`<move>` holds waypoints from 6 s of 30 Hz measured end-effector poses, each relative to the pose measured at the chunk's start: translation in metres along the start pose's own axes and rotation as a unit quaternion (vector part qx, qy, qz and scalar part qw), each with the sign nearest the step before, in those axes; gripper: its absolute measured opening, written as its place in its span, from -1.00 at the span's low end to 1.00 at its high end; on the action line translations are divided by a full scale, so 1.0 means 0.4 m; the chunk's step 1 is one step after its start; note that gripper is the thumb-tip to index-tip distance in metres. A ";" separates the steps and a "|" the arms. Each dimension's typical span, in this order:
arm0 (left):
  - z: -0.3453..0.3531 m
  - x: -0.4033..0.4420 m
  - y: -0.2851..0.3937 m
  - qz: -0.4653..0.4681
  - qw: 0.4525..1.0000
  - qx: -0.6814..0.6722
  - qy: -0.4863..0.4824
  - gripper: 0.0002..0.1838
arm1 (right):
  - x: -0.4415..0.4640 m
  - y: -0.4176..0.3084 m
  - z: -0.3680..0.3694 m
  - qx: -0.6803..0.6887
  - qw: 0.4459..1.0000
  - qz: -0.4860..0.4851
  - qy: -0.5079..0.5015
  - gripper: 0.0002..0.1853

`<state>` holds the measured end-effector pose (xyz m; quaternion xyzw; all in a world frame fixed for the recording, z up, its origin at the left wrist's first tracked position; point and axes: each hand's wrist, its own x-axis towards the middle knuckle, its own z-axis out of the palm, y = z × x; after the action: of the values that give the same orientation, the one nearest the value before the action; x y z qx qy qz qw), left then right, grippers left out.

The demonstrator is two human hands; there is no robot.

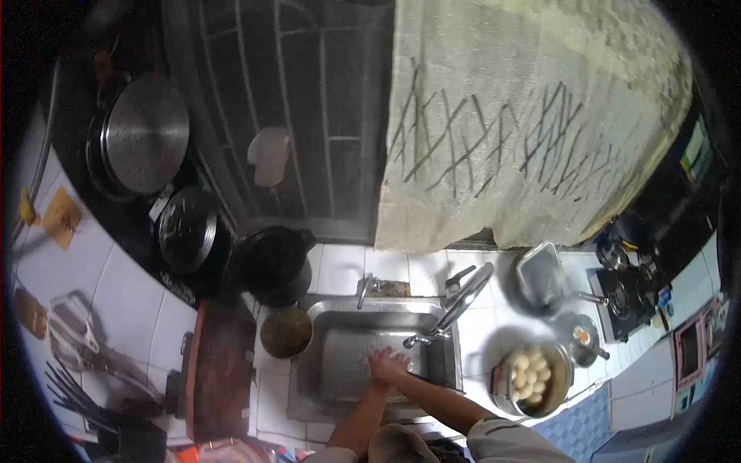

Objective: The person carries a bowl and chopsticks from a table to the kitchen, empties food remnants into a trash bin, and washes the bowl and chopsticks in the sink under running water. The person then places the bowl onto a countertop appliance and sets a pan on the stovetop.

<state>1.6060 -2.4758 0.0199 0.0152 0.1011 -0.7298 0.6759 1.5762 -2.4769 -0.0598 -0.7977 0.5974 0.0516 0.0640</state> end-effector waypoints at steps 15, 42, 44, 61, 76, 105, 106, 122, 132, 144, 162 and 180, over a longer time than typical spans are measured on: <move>-0.231 0.100 0.029 0.150 0.932 0.168 0.285 -0.69 | 0.144 0.076 -0.074 -0.048 0.989 -0.137 -0.027 -0.58; -0.285 0.127 -0.005 0.167 0.752 0.395 0.501 -0.62 | -0.124 0.229 -0.304 0.264 0.942 -0.120 -0.169 -0.68; -0.266 0.112 -0.004 0.170 0.805 0.348 0.450 -0.61 | -0.124 0.227 -0.294 0.286 0.936 -0.105 -0.175 -0.68; -0.220 0.040 0.082 0.151 0.851 0.267 0.426 -0.69 | -0.286 0.197 -0.310 0.278 0.951 -0.087 -0.103 -0.68; -0.093 -0.027 0.000 0.102 0.942 0.242 0.211 -0.77 | -0.313 0.235 -0.263 0.283 0.959 -0.020 -0.016 -0.83; -0.223 0.037 0.037 0.126 0.944 0.089 0.293 -0.73 | -0.289 0.245 -0.203 0.437 0.895 -0.018 -0.092 -0.81; -0.168 0.036 0.034 0.127 0.916 0.108 0.365 -0.68 | -0.284 0.251 -0.228 0.438 0.895 -0.016 -0.088 -0.81; -0.275 0.150 0.068 0.177 0.771 0.464 0.399 -0.74 | -0.165 0.249 -0.319 0.546 0.783 0.105 -0.278 -0.75; -0.111 0.014 0.096 -0.015 0.877 0.366 0.310 -0.59 | 0.140 0.511 -0.050 0.220 0.967 -0.037 -0.122 -0.56; 0.431 -0.214 0.122 0.217 0.709 0.648 0.175 -0.70 | 0.564 0.691 -0.365 0.176 0.946 -0.157 0.224 -0.72; 0.519 -0.395 0.011 0.291 0.502 0.814 0.028 -0.76 | -0.197 0.176 -0.633 0.590 0.721 -0.344 -0.117 -0.68; 0.523 -0.521 -0.003 0.269 0.458 0.846 -0.052 -0.76 | -0.397 0.048 -0.779 0.693 0.649 -0.290 -0.121 -0.81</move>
<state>1.6464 -2.3060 0.2579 0.5675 -0.6102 -0.2391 0.4984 1.5152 -2.3831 0.2722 -0.6401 0.1841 -0.3027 0.6817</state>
